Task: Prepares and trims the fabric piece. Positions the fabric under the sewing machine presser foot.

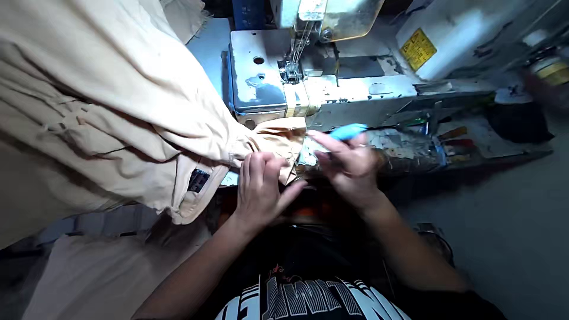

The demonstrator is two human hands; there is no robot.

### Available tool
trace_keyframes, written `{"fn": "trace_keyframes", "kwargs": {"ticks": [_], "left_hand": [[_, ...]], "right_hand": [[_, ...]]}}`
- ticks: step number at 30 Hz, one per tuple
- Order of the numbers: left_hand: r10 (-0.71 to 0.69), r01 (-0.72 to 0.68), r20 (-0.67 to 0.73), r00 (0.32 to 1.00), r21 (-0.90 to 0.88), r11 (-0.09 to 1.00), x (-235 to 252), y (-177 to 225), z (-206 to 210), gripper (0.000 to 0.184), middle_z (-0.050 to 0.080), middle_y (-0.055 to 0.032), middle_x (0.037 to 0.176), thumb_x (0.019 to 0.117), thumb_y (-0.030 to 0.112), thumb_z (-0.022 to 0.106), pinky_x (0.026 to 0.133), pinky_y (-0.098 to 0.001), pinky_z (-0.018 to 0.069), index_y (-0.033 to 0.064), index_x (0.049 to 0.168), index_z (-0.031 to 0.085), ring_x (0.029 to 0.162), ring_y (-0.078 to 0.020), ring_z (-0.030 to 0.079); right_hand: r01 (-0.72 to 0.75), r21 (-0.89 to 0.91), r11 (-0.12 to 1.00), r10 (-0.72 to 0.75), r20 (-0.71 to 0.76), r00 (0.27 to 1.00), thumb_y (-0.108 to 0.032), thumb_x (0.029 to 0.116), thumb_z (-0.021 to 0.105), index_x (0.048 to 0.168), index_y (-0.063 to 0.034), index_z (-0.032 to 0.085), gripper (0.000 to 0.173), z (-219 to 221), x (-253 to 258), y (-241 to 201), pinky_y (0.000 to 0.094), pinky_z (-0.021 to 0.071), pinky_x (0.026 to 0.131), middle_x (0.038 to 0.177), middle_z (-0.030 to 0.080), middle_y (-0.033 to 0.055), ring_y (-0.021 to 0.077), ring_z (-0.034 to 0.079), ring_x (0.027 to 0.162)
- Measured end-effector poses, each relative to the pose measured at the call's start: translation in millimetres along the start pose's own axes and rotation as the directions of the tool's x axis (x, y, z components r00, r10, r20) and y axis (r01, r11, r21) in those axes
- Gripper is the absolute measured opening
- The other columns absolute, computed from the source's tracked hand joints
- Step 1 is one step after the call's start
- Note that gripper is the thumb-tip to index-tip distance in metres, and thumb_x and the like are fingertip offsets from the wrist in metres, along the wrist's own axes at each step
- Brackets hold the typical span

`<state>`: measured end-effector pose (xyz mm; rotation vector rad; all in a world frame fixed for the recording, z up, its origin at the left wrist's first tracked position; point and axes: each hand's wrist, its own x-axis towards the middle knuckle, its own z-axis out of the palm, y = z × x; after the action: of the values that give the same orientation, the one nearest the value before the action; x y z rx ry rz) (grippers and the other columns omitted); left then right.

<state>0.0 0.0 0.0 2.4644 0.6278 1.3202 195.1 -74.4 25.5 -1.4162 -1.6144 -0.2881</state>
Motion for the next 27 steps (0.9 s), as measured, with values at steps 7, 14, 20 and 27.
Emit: {"fn": "trace_keyframes", "kwargs": {"ticks": [7,14,20,27], "left_hand": [[-0.247,0.256,0.123,0.961,-0.059,0.965,20.4,-7.6,-57.2,0.017,0.073,-0.0009,0.101,0.0921,0.012,0.063,0.087,-0.0250,0.0561,0.0077,0.102,0.076,0.099,-0.0078,0.068],[-0.300,0.443,0.347,0.889,-0.479,0.758,42.5,5.1,-90.8,0.019,0.065,0.0110,0.081,0.0998,0.007,0.050,0.067,-0.0119,0.0505,0.0119,0.100,0.069,0.072,0.0064,0.060],[-0.367,0.504,0.357,0.859,-0.462,0.730,23.3,-25.7,-97.3,0.009,0.069,0.0058,0.083,0.0949,0.009,0.065,0.066,-0.0154,0.0539,0.0085,0.098,0.073,0.072,0.0010,0.063],[-0.373,0.524,0.374,0.849,-0.513,0.679,23.4,-32.5,-92.6,0.009,0.069,0.0070,0.082,0.0956,0.011,0.065,0.066,-0.0147,0.0537,0.0103,0.100,0.073,0.071,0.0014,0.063]], "right_hand": [[0.057,0.159,0.986,-0.064,0.038,0.997,-0.023,0.0956,0.069,0.101,-0.0109,0.076,0.015,9.2,18.5,4.6,0.0279,0.0533,0.067,0.102,0.064,0.0120,0.0138,0.062,0.079],[-0.282,0.651,0.704,0.139,0.263,0.955,-0.013,0.0947,0.066,0.097,-0.0102,0.074,0.008,13.3,25.5,-23.1,0.0089,0.0457,0.064,0.079,0.063,-0.0071,-0.0068,0.054,0.069],[-0.620,0.773,0.137,0.402,0.528,0.748,-0.022,0.0959,0.070,0.088,-0.0183,0.071,0.009,27.3,26.5,-25.8,0.0121,0.0427,0.049,0.063,0.056,-0.0083,-0.0040,0.048,0.051],[-0.608,0.776,0.171,0.437,0.493,0.752,-0.015,0.0937,0.071,0.087,-0.0151,0.070,0.007,34.2,21.8,-28.4,0.0118,0.0421,0.050,0.063,0.056,-0.0067,-0.0035,0.048,0.052]]}}
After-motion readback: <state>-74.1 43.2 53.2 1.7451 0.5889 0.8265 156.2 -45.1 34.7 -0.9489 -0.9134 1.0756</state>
